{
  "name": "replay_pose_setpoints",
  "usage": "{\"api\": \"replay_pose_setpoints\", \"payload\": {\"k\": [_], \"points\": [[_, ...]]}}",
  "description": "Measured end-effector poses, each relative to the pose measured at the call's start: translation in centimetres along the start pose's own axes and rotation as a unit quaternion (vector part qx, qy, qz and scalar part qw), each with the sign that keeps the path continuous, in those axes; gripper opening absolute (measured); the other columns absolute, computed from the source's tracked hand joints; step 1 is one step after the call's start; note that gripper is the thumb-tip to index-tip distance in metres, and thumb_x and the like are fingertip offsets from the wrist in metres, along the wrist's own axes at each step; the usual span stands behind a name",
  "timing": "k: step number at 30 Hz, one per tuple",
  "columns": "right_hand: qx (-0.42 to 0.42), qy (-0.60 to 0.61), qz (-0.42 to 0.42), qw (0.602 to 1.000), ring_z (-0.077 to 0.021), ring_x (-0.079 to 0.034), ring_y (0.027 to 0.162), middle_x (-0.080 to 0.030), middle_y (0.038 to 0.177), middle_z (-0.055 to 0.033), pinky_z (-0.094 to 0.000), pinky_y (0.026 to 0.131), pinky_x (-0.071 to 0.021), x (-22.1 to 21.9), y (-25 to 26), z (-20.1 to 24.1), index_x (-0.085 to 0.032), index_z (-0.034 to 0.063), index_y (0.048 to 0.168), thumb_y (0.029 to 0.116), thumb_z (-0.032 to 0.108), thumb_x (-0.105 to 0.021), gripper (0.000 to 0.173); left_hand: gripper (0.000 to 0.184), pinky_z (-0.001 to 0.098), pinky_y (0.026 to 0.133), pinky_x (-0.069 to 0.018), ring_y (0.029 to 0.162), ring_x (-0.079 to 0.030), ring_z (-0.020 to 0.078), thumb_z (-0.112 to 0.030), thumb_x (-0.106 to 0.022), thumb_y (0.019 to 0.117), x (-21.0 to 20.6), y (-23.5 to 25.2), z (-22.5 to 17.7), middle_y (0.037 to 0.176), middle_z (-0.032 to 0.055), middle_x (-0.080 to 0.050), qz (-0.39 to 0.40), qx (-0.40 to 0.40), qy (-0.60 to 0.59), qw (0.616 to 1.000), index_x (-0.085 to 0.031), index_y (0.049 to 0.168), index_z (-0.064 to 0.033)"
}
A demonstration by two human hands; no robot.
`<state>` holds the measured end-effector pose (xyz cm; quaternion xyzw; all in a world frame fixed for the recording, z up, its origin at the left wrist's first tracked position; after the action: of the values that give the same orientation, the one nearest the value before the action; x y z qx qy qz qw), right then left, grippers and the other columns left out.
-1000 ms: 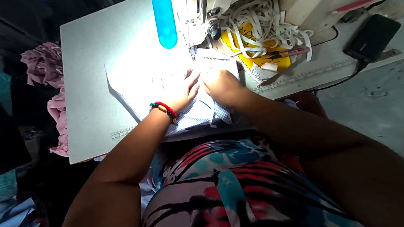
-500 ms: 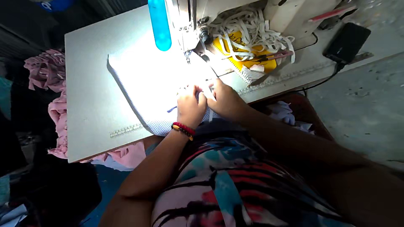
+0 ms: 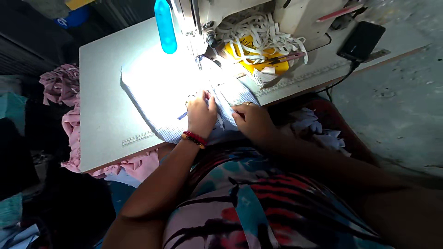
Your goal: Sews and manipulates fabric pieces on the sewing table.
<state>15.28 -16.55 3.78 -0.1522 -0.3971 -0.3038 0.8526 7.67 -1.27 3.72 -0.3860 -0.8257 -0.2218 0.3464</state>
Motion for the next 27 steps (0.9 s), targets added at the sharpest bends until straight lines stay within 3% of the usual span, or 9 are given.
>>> {"api": "replay_pose_setpoints", "payload": {"k": [4, 7, 12, 16, 19, 21, 22, 24, 27], "points": [[-0.030, 0.126, -0.049, 0.990, -0.0264, -0.070, 0.093, -0.073, 0.103, -0.0178, -0.0446, 0.087, -0.0560, 0.4, -0.4, -1.0, -0.076, -0.0004, 0.113, 0.0995, 0.014, -0.064, 0.023, 0.019, 0.0248, 0.057, -0.0497, 0.059, -0.057, 0.0101, -0.021, -0.038, 0.1125, 0.6, -5.7, -2.4, 0.074, 0.0051, -0.059, 0.159, 0.045, -0.204, 0.965, -0.049, 0.116, -0.0058], [-0.029, 0.154, -0.061, 0.986, -0.0203, -0.069, 0.091, -0.073, 0.102, -0.0134, -0.0398, 0.085, -0.0564, 0.3, -0.2, -1.2, -0.077, 0.0030, 0.112, 0.0991, 0.018, -0.065, 0.023, 0.010, 0.0268, 0.063, -0.0512, 0.063, -0.058, 0.0102, -0.008, -0.050, 0.1065, -1.0, -7.4, -2.8, 0.076, 0.0055, -0.061, 0.323, 0.015, -0.169, 0.931, -0.056, 0.111, -0.0009], [0.003, 0.075, -0.029, 0.997, -0.0272, -0.066, 0.093, -0.068, 0.104, -0.0151, -0.0473, 0.083, -0.0544, 0.4, -0.5, -0.6, -0.075, 0.0053, 0.123, 0.0989, 0.022, -0.066, 0.030, 0.025, 0.0473, 0.086, -0.0541, 0.094, -0.068, 0.0241, -0.019, -0.049, 0.1077, -1.1, -8.4, -4.7, 0.099, 0.0121, -0.070, 0.433, -0.191, -0.007, 0.881, -0.068, 0.108, -0.0030], [0.030, 0.001, 0.012, 0.999, -0.0310, -0.067, 0.099, -0.070, 0.108, -0.0169, -0.0498, 0.085, -0.0544, 0.5, -0.7, 0.1, -0.072, 0.0068, 0.129, 0.0986, 0.013, -0.059, 0.034, 0.024, 0.0394, 0.086, -0.0524, 0.094, -0.065, 0.0197, -0.017, -0.050, 0.1067, -0.4, -8.9, -5.7, 0.099, 0.0129, -0.068, 0.490, -0.249, -0.092, 0.830, -0.067, 0.108, 0.0001], [0.053, -0.081, 0.073, 0.993, -0.0370, -0.070, 0.101, -0.072, 0.111, -0.0215, -0.0545, 0.086, -0.0556, 0.2, -0.8, 0.5, -0.068, 0.0054, 0.135, 0.0995, 0.009, -0.055, 0.038, 0.024, 0.0339, 0.085, -0.0533, 0.092, -0.064, 0.0138, -0.016, -0.052, 0.1041, 0.7, -8.9, -4.9, 0.098, 0.0090, -0.069, 0.407, -0.216, -0.125, 0.879, -0.070, 0.101, -0.0013], [0.081, -0.137, 0.091, 0.983, -0.0391, -0.070, 0.095, -0.070, 0.105, -0.0228, -0.0546, 0.080, -0.0569, -0.1, -1.1, 1.0, -0.067, 0.0003, 0.132, 0.0993, 0.007, -0.059, 0.034, 0.021, 0.0418, 0.089, -0.0536, 0.100, -0.065, 0.0193, -0.019, -0.056, 0.1025, 1.1, -8.3, -2.4, 0.106, 0.0084, -0.068, 0.206, -0.167, -0.054, 0.963, -0.072, 0.103, -0.0051], [0.095, -0.160, 0.092, 0.978, -0.0395, -0.070, 0.093, -0.069, 0.103, -0.0233, -0.0535, 0.078, -0.0574, -0.2, -1.3, 1.4, -0.067, -0.0020, 0.130, 0.0989, 0.006, -0.059, 0.033, 0.027, 0.0486, 0.095, -0.0526, 0.112, -0.064, 0.0264, -0.027, -0.055, 0.1044, 1.3, -7.6, -0.5, 0.121, 0.0118, -0.066, 0.118, -0.136, 0.017, 0.984, -0.069, 0.116, -0.0062], [0.118, -0.195, 0.095, 0.969, -0.0382, -0.071, 0.090, -0.069, 0.101, -0.0231, -0.0503, 0.074, -0.0581, -0.4, -1.6, 2.2, -0.067, -0.0049, 0.128, 0.0977, 0.004, -0.060, 0.032, 0.052, 0.0619, 0.110, -0.0397, 0.132, -0.054, 0.0409, -0.043, -0.047, 0.1067, 2.0, -5.6, 4.1, 0.142, 0.0209, -0.057, 0.029, -0.053, 0.142, 0.988, -0.054, 0.144, -0.0067], [0.140, -0.212, 0.103, 0.962, -0.0358, -0.071, 0.087, -0.069, 0.098, -0.0213, -0.0476, 0.071, -0.0585, -0.6, -1.6, 3.5, -0.070, -0.0060, 0.118, 0.0961, 0.003, -0.062, 0.025, 0.061, 0.0667, 0.119, -0.0243, 0.144, -0.041, 0.0478, -0.048, -0.037, 0.1064, 4.6, -1.8, 10.1, 0.147, 0.0271, -0.053, 0.016, 0.000, 0.232, 0.973, -0.057, 0.143, -0.0037]]}}
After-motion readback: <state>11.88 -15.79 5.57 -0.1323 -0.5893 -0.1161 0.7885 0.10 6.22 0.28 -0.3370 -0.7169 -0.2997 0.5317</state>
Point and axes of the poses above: each hand's wrist, its own y-axis towards the middle knuckle, its own x-axis out of the back of the hand, z = x × y, the point moved 2 cm from there along y, towards the middle knuckle
